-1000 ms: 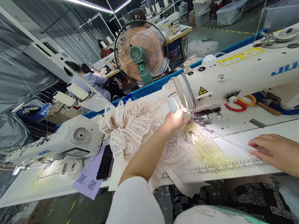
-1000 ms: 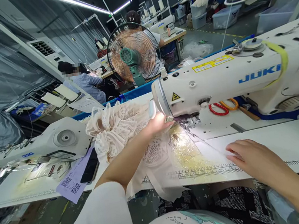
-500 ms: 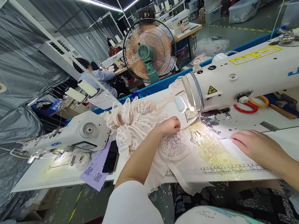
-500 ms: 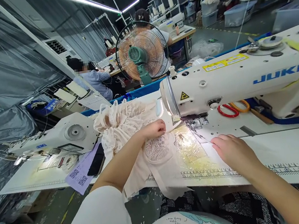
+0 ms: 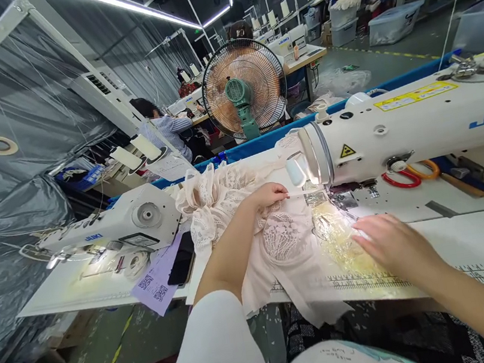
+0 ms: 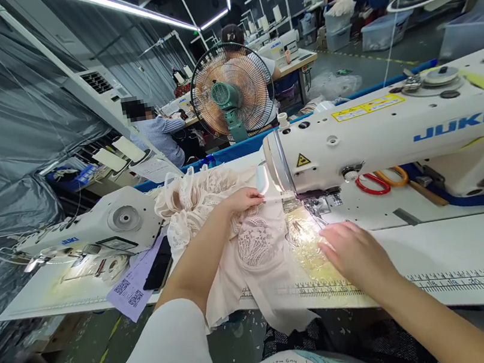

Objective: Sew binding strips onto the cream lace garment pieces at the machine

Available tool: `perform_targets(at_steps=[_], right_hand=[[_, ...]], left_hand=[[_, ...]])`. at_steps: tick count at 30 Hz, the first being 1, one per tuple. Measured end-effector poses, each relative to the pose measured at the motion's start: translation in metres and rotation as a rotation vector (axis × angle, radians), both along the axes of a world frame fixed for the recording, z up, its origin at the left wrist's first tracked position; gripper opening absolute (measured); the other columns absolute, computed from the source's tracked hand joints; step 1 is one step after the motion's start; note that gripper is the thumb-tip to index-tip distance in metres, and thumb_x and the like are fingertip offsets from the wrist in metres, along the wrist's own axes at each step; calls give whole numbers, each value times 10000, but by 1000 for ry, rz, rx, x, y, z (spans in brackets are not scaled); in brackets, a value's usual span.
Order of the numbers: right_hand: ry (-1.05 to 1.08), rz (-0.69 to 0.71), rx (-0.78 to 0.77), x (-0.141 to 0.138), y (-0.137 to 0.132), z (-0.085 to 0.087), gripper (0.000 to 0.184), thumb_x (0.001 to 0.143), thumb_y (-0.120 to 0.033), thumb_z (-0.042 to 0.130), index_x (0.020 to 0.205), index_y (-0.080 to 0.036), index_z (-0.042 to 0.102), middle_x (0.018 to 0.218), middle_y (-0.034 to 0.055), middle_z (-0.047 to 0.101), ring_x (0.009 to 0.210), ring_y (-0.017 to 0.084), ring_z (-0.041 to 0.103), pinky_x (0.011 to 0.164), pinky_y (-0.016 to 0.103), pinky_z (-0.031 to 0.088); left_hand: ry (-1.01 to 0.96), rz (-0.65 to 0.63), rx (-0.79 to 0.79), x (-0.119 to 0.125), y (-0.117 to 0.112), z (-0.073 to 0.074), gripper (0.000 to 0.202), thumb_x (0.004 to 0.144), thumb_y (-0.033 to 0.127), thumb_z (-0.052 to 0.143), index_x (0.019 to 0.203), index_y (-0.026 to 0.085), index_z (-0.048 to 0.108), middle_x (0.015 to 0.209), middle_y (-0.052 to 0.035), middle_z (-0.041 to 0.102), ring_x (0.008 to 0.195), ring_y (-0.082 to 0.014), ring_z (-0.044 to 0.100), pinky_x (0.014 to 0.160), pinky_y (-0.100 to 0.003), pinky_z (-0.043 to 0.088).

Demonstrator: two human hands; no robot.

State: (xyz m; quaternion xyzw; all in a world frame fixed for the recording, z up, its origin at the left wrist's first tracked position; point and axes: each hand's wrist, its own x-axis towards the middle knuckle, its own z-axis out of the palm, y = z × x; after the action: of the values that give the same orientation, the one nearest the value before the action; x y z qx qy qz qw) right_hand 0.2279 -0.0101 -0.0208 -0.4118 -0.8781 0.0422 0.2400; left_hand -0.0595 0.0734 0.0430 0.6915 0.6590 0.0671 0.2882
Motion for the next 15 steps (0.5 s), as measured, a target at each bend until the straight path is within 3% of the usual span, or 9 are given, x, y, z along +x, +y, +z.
perform_targets(at_steps=[4, 7, 11, 15], right_hand=[[22, 163, -99, -25, -15, 6, 238, 866, -267, 417, 892, -192, 642, 924, 87, 667, 828, 220, 612, 696, 353, 510], [34, 80, -67, -13, -7, 1, 254, 864, -267, 405, 871, -184, 646, 923, 97, 667, 841, 234, 612, 709, 367, 509], [-16, -111, 25, 18, 14, -12, 315, 852, -314, 398, 919, -154, 661, 963, 125, 672, 875, 275, 600, 771, 422, 491], [-106, -170, -13, 30, 23, -20, 343, 861, -328, 395, 968, -152, 669, 982, 120, 676, 871, 266, 604, 783, 402, 484]], left_hand=[[146, 79, 121, 19, -10, 0, 364, 799, 235, 520, 1155, 161, 527, 1047, -75, 608, 829, -175, 597, 695, -252, 454], [256, 97, 209, 42, -25, -3, 467, 792, 232, 545, 1241, 162, 437, 1263, -151, 470, 979, -248, 572, 779, -318, 451], [279, -20, 268, 78, -32, -19, 290, 814, 195, 506, 1103, 187, 525, 1234, -122, 494, 1064, -287, 525, 832, -354, 430], [213, -94, 295, 96, -10, -40, 193, 810, 100, 455, 920, 145, 607, 1072, -140, 591, 1095, -320, 499, 911, -406, 375]])
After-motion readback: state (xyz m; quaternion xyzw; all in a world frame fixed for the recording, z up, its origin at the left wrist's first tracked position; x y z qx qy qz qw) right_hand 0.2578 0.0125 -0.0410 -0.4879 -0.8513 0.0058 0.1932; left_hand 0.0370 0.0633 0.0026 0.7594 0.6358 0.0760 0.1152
